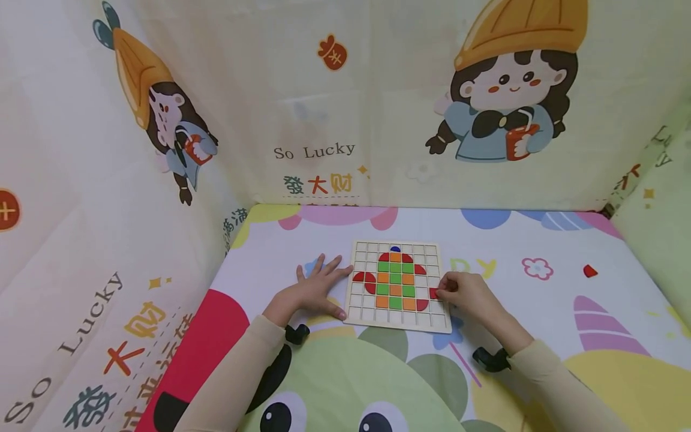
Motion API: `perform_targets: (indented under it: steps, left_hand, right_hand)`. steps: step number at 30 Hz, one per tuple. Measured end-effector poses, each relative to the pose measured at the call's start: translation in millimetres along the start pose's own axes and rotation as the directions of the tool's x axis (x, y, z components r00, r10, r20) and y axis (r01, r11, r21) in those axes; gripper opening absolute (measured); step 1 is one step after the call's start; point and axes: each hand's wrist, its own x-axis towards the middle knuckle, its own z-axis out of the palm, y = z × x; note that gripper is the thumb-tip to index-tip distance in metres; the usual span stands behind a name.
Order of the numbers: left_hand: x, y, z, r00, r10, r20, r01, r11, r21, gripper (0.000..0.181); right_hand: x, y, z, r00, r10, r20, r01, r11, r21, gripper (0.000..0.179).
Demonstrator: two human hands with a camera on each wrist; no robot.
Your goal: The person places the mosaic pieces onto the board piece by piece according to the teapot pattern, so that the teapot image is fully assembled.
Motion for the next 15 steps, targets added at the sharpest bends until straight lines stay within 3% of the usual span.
perform_targets:
  steps: [6, 11, 15]
  left_hand:
    - [-0.9, -0.3, -1.4, 1.0, 0.005, 0.005, -0.005, 1.0, -0.002, 0.114]
    - [0.8, -1.6, 0.0, 1.0, 0.001, 0.01, -0.001, 1.0, -0.007, 0.115]
    - [1.5, -2.1, 1.0, 1.0, -0.005, 0.012, 0.005, 1.0, -0.004, 0.115]
  right_hand:
    - [1.7, 1, -1, 1.0, -0.026, 0.0, 0.026, 1.0, 0.009, 0.009]
    - [0.8, 18, -28, 0.987, -0.039, -0.155, 0.038, 0.999, -0.013, 0.015]
    - [-3.2, 58, -62, 0.966, -0.033, -0.257, 0.002, 0.993, -0.119, 0.025]
